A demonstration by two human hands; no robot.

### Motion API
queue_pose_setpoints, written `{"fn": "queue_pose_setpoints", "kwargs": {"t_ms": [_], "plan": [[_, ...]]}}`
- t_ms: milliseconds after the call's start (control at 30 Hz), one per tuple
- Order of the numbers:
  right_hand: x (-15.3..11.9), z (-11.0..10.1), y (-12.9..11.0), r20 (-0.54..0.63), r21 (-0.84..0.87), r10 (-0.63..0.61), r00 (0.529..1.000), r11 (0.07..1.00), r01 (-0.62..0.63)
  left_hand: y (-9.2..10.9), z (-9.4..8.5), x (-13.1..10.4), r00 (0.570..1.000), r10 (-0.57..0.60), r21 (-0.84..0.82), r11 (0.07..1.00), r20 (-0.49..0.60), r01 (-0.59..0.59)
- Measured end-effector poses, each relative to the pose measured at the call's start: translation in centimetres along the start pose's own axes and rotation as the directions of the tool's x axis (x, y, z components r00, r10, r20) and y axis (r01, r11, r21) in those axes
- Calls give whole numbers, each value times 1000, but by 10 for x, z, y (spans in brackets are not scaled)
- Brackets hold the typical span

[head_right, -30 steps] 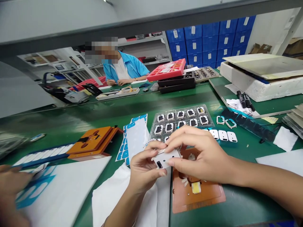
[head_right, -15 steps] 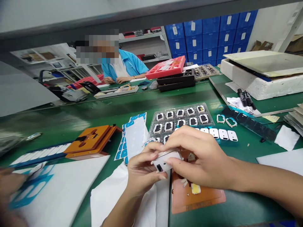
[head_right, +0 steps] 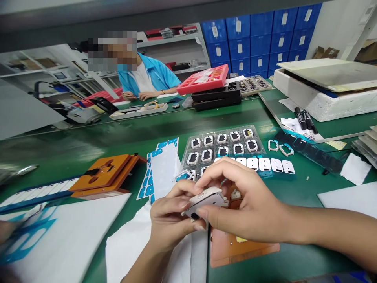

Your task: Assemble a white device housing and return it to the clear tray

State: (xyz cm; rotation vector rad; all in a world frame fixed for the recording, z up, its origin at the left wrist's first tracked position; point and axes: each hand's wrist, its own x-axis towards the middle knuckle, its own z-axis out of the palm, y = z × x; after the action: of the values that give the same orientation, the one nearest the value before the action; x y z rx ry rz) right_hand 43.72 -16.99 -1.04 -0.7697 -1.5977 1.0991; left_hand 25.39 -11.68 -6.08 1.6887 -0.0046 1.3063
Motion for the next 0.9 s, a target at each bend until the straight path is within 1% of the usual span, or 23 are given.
{"fn": "queue_pose_setpoints", "kwargs": {"t_ms": [67,167,600,900], "plan": [[0,0,0,1,35,31,1000,999,-31,0,0,-1,1000,-5,-11,1000,6,5],[1,1,0,-1,47,40,999,998,-40,0,1,-2,1000,-21,-26,999,17,22],[1,-1,0,3,6,4,1000,1000,-4,0,4,1,1000,-1,-51,999,24,3],[3,0,1,-9,-34,-44,999,998,44,2,4,1,998,-35,-70,997,43,38]]}}
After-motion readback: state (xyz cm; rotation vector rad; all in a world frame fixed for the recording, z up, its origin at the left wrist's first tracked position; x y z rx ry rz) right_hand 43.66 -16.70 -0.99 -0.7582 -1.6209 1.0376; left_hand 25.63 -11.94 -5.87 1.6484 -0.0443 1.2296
